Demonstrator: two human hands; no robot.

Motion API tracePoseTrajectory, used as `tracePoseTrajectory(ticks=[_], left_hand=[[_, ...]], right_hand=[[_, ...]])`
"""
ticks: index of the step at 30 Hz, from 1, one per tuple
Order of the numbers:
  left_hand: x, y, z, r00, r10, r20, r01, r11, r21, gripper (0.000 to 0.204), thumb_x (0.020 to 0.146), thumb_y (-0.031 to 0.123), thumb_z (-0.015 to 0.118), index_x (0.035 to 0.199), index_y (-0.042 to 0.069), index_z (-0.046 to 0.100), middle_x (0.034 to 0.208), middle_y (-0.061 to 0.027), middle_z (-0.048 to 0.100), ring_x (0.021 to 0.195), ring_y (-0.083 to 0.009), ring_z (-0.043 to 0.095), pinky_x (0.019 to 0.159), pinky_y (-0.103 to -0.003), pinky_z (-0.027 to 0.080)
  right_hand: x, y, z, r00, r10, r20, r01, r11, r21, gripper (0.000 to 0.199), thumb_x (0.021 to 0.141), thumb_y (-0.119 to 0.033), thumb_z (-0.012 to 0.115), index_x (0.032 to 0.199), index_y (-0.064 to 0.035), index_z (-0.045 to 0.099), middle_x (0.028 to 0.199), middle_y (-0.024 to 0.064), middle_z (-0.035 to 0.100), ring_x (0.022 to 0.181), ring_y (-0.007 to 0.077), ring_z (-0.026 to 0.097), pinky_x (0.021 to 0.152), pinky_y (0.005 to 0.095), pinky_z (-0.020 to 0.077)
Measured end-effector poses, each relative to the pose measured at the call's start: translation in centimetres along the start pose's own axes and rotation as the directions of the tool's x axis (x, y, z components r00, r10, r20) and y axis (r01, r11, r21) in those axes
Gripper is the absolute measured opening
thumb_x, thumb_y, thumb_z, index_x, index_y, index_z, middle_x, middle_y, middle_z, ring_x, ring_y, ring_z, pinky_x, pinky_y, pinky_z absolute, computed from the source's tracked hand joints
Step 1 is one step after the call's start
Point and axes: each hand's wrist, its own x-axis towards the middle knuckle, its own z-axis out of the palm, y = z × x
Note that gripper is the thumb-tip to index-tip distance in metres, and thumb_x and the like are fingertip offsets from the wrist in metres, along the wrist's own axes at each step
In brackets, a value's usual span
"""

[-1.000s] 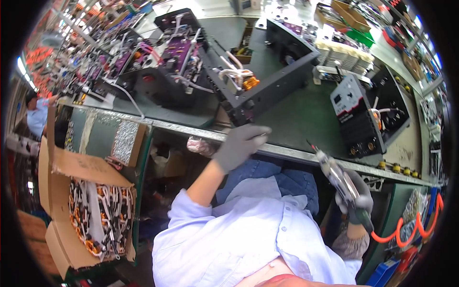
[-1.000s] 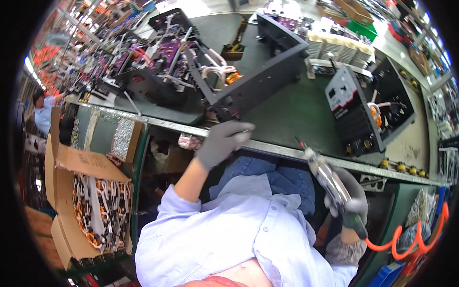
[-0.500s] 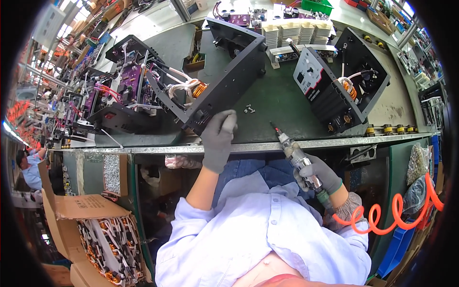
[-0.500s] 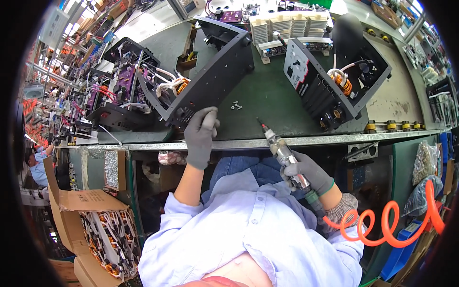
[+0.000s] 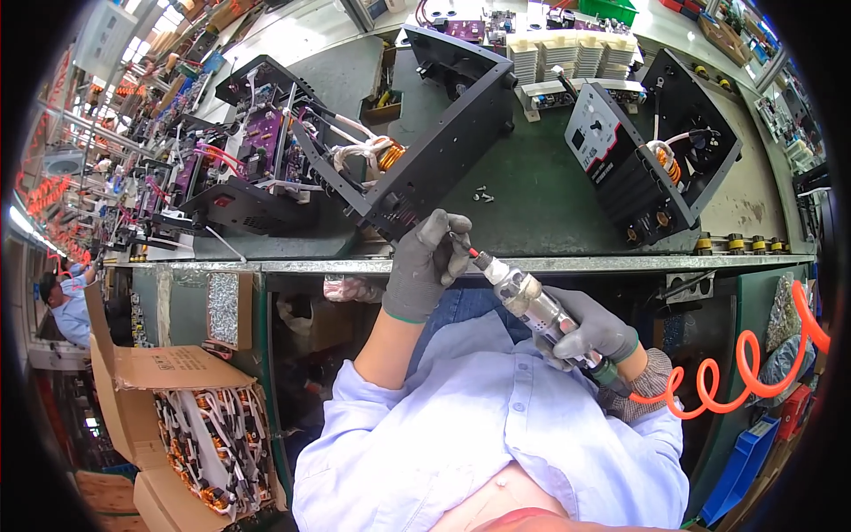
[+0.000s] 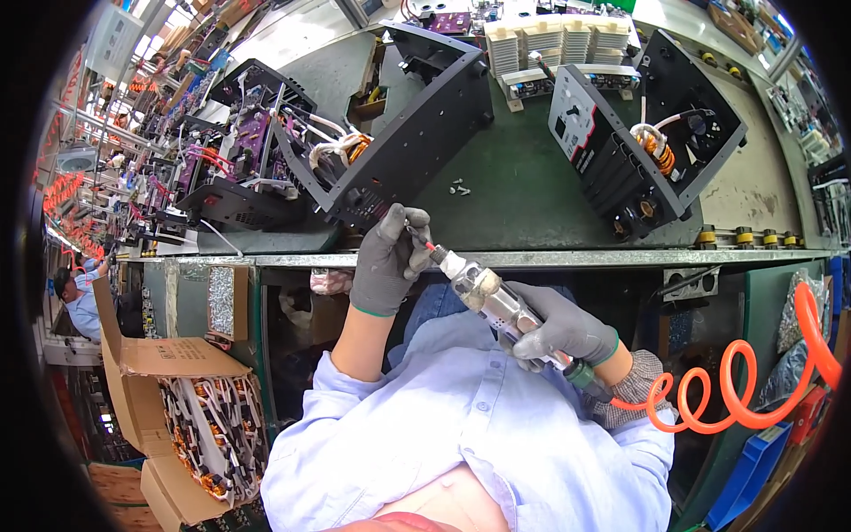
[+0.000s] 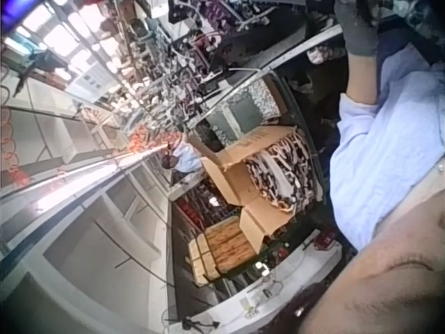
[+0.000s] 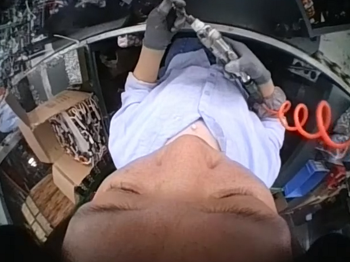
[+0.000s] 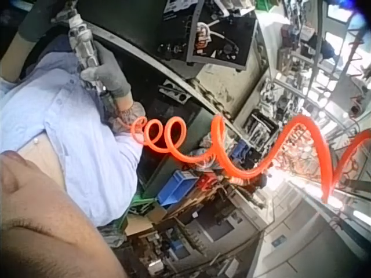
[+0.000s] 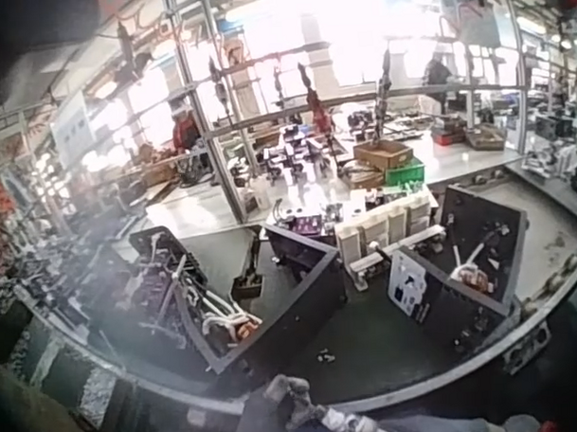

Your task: Assembling internal components and screwing together a black electronic enclosure using an air screwdriver at an industrial workbench.

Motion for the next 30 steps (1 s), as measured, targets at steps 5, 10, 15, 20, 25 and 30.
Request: tracePoseTrajectory(ticks=[5,10,15,20,25,30], left_hand=[[-0.6,0.8,0.6,0.998,-0.017,-0.065,0.026,0.990,0.140,0.039,0.098,0.038,0.057,0.094,0.000,0.065,0.066,-0.0019,0.059,0.049,-0.0067,0.049,0.041,-0.019,0.033],[-0.9,2.1,1.2,0.987,-0.041,-0.153,0.085,0.952,0.293,0.037,0.096,0.037,0.060,0.086,0.001,0.067,0.064,-0.0013,0.060,0.050,-0.0057,0.053,0.042,-0.018,0.035],[-1.5,3.7,1.7,0.971,-0.231,0.055,0.158,0.804,0.573,0.036,0.096,0.036,0.061,0.094,0.001,0.070,0.073,-0.0033,0.066,0.058,-0.0079,0.058,0.049,-0.021,0.043],[-0.7,9.2,2.0,0.706,0.413,0.575,-0.677,0.157,0.719,0.029,0.093,0.030,0.065,0.094,0.002,0.073,0.078,-0.0096,0.068,0.070,-0.0211,0.068,0.061,-0.030,0.050],[8.8,15.1,0.3,0.839,0.385,0.384,-0.381,-0.088,0.920,0.032,0.094,0.035,0.056,0.100,0.009,0.073,0.094,-0.0123,0.071,0.085,-0.0310,0.068,0.076,-0.035,0.051],[14.6,13.3,-1.2,0.928,-0.298,0.224,-0.347,-0.476,0.808,0.029,0.094,0.027,0.049,0.109,0.014,0.070,0.101,-0.0161,0.070,0.099,-0.0354,0.066,0.087,-0.043,0.050]], right_hand=[[-0.2,0.1,0.1,1.000,0.007,0.010,-0.007,0.999,0.046,0.077,0.058,-0.014,0.070,0.130,0.0020,0.047,0.083,0.0089,0.057,0.058,0.0141,0.059,0.053,0.0285,0.0506],[0.3,0.3,0.5,0.966,-0.239,-0.100,0.161,0.855,-0.493,0.074,0.062,-0.012,0.072,0.131,0.0005,0.050,0.091,0.0069,0.060,0.070,0.0120,0.057,0.065,0.0277,0.0496],[0.1,-0.2,0.9,0.965,-0.228,-0.132,0.153,0.893,-0.424,0.074,0.062,-0.011,0.072,0.131,-0.0001,0.051,0.097,0.0047,0.060,0.075,0.0107,0.055,0.067,0.0262,0.0483],[-0.1,-1.0,0.9,0.947,-0.200,-0.249,0.158,0.971,-0.180,0.073,0.059,-0.012,0.070,0.128,0.0046,0.052,0.092,0.0034,0.057,0.073,0.0079,0.055,0.064,0.0231,0.0467],[0.7,-0.4,1.2,0.942,-0.193,-0.273,0.162,0.978,-0.132,0.079,0.055,-0.021,0.070,0.126,0.0066,0.048,0.078,0.0091,0.058,0.056,0.0136,0.058,0.051,0.0259,0.0490],[1.7,0.7,1.3,0.932,-0.230,-0.279,0.206,0.972,-0.113,0.078,0.057,-0.020,0.071,0.128,0.0054,0.048,0.078,0.0077,0.057,0.056,0.0127,0.057,0.051,0.0257,0.0486]])
